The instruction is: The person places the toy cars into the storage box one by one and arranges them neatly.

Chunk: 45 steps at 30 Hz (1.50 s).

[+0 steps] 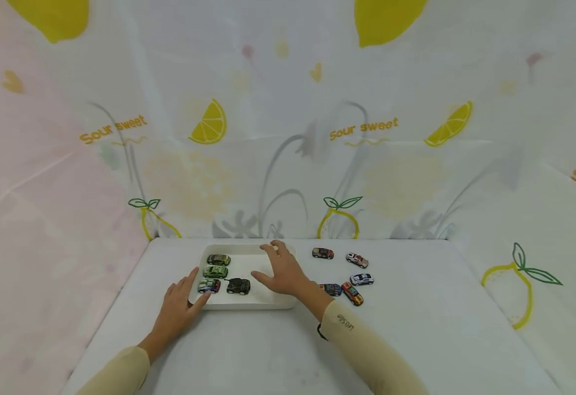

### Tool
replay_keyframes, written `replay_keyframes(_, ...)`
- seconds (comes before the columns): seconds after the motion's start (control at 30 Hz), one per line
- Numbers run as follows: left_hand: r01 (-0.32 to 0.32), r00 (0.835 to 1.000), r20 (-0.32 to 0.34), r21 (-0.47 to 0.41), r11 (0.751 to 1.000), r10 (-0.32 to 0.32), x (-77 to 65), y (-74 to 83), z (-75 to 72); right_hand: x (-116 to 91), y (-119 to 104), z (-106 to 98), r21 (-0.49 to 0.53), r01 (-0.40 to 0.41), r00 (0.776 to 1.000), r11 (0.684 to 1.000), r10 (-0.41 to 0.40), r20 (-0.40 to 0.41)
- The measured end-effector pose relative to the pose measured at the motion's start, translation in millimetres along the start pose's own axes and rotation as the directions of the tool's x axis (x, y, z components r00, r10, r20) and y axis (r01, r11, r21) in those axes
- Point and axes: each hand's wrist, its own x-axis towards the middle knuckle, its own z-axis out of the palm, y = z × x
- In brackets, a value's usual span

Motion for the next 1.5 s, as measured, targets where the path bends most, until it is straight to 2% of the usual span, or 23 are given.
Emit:
replay_keyframes(0.3, -0.016, 1.000, -0.025, 0.008, 1.000, 0.017, -1.2, -2.4, -3.4, -15.1, 44.0, -23.7, -0.132, -0.058, 0.998, 0.990, 0.055, -0.031)
replay_keyframes(0.57, -0.028, 1.000, -0.012, 0.005, 1.000, 0.028, 1.8, -2.6, -3.9, -28.7, 88.8, -41.9, -0.249, -0.114, 0.993, 0.962, 0.104, -0.053)
replay_keyframes(0.77, -0.023, 1.000, -0.007, 0.015, 1.000, 0.023, 6.4, -6.9, -6.4, -38.8, 115.7, -61.8, -0.238, -0.173, 0.985, 0.956, 0.163, -0.060)
replay_keyframes(1.07, -0.007, 1.000, 0.003, -0.009, 1.000, 0.007, 6.7, -8.9, -8.1, -55.8, 138.5, -72.4, -0.253, -0.221, 0.975, 0.942, 0.222, -0.023)
replay_keyframes(1.3, -0.001, 1.000, 0.010, -0.018, 1.000, 0.001, 4.6, -4.4, -2.2, -69.5, 153.4, -74.8, -0.280, -0.294, 0.951, 0.914, 0.310, 0.015)
replay_keyframes(1.5, -0.003, 1.000, 0.009, -0.018, 1.000, 0.004, 3.4, -0.8, 3.3, -76.8, 160.3, -75.3, -0.288, -0.317, 0.942, 0.904, 0.335, 0.015)
